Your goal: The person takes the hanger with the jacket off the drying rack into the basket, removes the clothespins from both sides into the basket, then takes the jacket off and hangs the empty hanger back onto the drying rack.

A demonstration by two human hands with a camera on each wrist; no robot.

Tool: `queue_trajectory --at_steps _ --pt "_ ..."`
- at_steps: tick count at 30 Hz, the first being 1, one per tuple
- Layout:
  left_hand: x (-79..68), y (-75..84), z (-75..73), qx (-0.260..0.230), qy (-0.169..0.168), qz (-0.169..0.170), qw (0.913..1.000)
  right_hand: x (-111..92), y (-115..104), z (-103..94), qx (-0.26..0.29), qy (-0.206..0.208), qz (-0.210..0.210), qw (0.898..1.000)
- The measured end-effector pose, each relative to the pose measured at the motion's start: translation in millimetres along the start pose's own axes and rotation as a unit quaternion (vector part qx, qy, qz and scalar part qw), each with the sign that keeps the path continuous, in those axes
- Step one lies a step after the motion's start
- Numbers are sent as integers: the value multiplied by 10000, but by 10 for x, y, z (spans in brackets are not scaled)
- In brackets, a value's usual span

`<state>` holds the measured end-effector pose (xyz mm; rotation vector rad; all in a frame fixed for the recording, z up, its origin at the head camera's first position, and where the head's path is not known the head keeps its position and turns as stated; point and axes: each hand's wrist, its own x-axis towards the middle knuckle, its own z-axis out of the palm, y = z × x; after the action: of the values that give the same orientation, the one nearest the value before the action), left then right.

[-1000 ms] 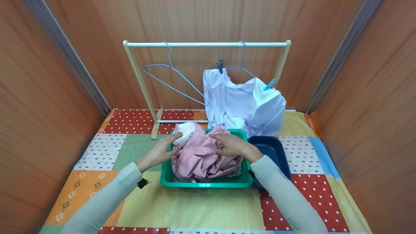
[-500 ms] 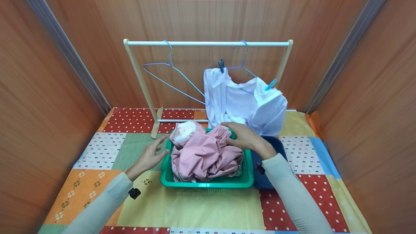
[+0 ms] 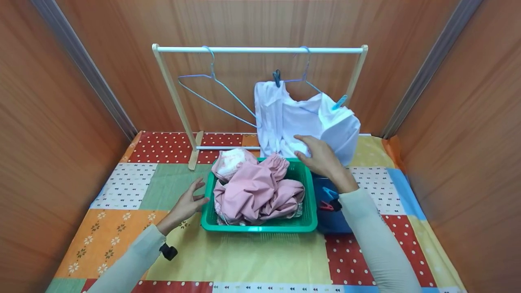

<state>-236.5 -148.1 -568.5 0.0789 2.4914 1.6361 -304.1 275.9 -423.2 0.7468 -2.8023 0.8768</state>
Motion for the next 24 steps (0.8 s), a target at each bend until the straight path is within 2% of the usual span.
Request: queue_trajectory --at_steps 7,14,20,24 --pt "-3 -80 31 -474 -203 -398 9979 18 123 -167 94 629 256 9976" --pt "1 -151 47 -1101 -165 -773 9908 27 321 -282 452 1296 499 9893" --pt "12 -178 84 -1279 -464 -692 9883 18 562 -383 395 1858 827 9783" --pt "18 -168 87 -1249 -426 -566 9896 18 668 -433 365 2186 1021 9698"
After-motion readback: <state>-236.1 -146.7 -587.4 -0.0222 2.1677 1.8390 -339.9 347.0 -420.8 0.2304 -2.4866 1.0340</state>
